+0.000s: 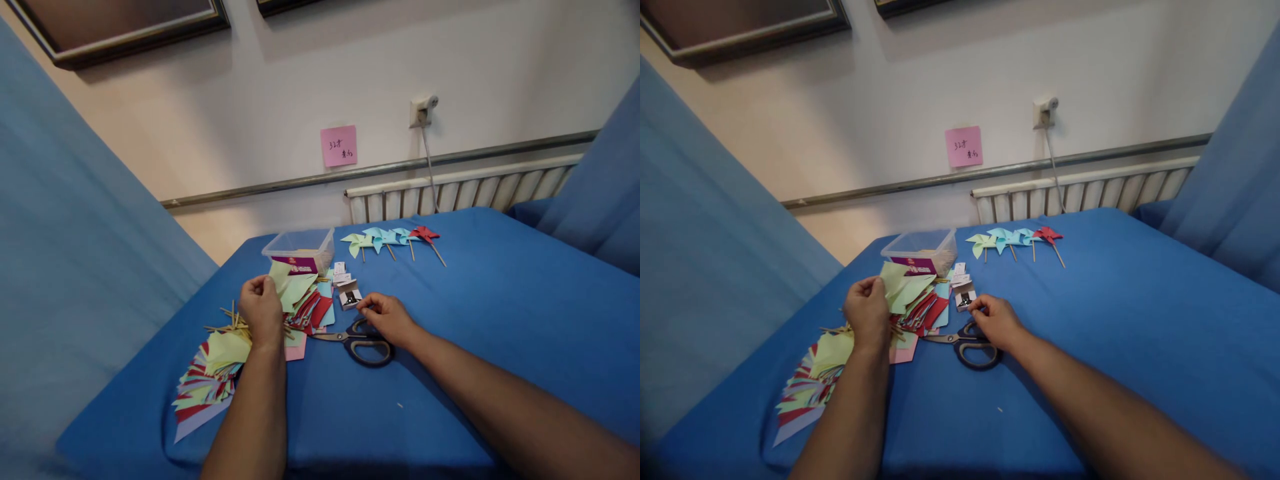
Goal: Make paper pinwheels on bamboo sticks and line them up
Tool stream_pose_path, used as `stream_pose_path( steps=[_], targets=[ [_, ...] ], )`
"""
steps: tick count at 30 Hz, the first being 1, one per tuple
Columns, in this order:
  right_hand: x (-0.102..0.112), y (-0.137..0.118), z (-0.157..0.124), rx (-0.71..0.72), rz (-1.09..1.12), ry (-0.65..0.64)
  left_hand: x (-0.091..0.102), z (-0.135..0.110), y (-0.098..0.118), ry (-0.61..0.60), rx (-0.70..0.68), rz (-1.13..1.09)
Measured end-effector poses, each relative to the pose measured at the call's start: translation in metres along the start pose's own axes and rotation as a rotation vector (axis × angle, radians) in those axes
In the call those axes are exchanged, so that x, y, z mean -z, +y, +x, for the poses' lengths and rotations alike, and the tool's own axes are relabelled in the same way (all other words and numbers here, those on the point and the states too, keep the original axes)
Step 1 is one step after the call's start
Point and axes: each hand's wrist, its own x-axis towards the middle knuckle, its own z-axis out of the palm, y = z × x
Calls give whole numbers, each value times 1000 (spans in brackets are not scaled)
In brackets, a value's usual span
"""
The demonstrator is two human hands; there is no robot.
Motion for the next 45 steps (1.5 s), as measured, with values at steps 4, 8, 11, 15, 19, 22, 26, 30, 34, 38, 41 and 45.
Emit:
stream_pose_path(
  steps=[4,8,11,15,19,22,26,30,34,38,41,45],
  targets=[
    [0,-4,-1,10,10,-8,-3,-6,7,48,12,-181],
    [5,-24,-5,30,129,-43,-6,-39,28,-133,-125,-372],
    [12,-38,-9,-35,366,-155,-7,-69,42,-435,-316,-305],
    [18,-45,-7,-61,514,-112,-10,-94,49,-768,-629,-175],
    [22,-46,-3,-65,587,17,-17,-100,46,-903,-783,-79],
    [26,-45,-2,-99,620,53,-22,-101,40,-933,-819,-55],
    [31,-40,2,-120,712,92,-24,-101,34,-905,-837,-50],
    [33,-34,5,-143,676,158,-26,-101,32,-845,-765,-78],
    [32,-34,6,-150,723,199,-31,-101,30,-743,-336,-258],
    [30,-36,5,-142,786,238,-36,-101,28,-763,148,-525],
    [28,-38,4,-132,797,258,-37,-104,28,-877,323,-597],
    [25,-39,1,-127,761,226,-36,-109,30,-937,313,-516]
  ],
)
